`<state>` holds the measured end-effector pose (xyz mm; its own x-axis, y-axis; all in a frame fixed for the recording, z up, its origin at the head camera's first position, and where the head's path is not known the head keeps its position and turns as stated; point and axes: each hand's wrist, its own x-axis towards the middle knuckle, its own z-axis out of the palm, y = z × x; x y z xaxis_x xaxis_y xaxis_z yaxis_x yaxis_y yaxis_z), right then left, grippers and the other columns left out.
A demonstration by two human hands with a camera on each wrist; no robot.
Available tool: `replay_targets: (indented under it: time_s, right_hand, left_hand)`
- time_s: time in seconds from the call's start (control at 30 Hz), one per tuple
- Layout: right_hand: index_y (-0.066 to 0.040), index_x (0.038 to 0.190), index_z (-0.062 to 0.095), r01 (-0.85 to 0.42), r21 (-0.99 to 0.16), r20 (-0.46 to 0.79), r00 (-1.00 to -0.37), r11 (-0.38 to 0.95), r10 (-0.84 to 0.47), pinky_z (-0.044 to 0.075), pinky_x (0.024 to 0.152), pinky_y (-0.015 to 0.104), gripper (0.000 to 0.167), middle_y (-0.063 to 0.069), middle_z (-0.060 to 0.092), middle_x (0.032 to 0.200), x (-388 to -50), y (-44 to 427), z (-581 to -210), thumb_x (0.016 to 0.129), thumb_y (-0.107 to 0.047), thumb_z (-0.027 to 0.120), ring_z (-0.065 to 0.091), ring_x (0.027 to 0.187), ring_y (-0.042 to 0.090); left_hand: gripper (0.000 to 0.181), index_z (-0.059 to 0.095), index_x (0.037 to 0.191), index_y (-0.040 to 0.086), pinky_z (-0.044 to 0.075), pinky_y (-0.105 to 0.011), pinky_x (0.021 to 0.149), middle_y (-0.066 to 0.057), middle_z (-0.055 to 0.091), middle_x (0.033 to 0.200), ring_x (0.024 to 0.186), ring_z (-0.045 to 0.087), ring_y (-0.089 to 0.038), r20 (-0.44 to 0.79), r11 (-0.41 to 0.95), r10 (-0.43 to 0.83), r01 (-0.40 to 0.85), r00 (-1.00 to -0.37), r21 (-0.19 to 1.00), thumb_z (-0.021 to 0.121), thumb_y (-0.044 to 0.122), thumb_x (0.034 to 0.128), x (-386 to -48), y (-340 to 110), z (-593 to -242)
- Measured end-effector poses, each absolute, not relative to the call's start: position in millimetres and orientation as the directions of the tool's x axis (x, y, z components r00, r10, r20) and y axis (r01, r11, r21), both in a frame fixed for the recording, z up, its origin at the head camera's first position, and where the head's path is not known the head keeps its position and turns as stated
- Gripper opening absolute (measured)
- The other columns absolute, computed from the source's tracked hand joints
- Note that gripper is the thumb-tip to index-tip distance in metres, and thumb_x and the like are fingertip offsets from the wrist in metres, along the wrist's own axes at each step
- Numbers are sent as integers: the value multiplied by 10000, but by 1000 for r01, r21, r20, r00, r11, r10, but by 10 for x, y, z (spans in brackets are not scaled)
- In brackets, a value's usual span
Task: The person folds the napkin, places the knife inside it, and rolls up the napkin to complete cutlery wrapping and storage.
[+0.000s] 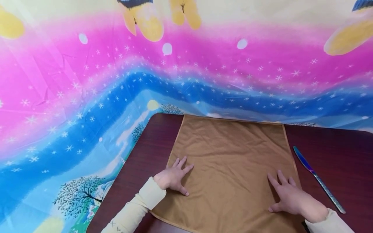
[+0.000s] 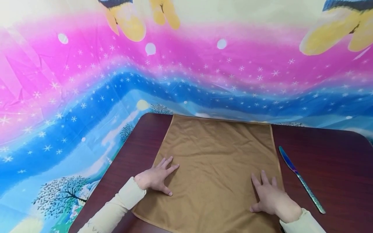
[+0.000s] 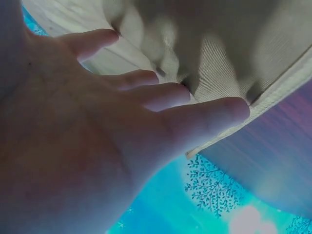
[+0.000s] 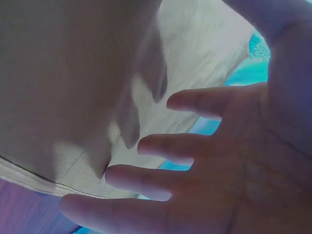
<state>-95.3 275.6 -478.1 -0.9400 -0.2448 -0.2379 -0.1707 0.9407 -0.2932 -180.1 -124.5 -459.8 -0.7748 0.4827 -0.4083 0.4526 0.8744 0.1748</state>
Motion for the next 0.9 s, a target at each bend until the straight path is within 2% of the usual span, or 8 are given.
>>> replay_targets:
  time_s: [0.23,0.4,0.6,0.77,0.9]
  right_hand:
    - [112,1358,412,-178,-267,-217,-946,947,-239,423,781,715,1113,514,280,1341,-859,2746,-4808,543,-483,880,319,1057,774]
    - [110,1377,394,-159,-271,-246,-942,949,-228,418,779,718,1142,510,259,1358,-835,2748,-4817,554,-527,863,287,1094,774]
    - [86,1391,389,-149,-283,-222,-951,947,-216,409,779,724,1185,488,261,1377,-780,2763,-4788,526,-585,840,283,1140,744]
    - [85,1402,372,-137,-304,-239,-947,943,-214,408,791,713,1212,485,232,1388,-668,2763,-4794,486,-526,879,236,1156,747]
    - [78,1419,348,-115,-310,-310,-926,944,-215,368,820,747,1250,489,193,1403,-614,2769,-4846,446,-462,916,175,1146,793]
  left_hand:
    - [1066,301,1520,253,305,-658,1058,-126,124,1619,1475,165,-394,-407,874,485,445,-774,194,846,519,642,-1705,-1299,-4609]
    - [1068,271,1532,252,298,-656,1065,-128,99,1625,1484,139,-382,-412,872,489,443,-769,207,822,541,664,-1674,-1334,-4633]
    - [1042,271,1533,243,290,-606,1100,-150,106,1620,1472,158,-411,-407,868,495,458,-768,192,797,557,691,-1606,-1371,-4619]
    - [1036,306,1521,229,312,-570,1104,-150,125,1617,1468,187,-400,-405,859,510,474,-759,192,806,558,676,-1491,-1379,-4573]
    - [1051,335,1507,229,356,-606,1053,-150,156,1609,1458,222,-396,-406,857,513,480,-756,189,838,537,637,-1400,-1382,-4550]
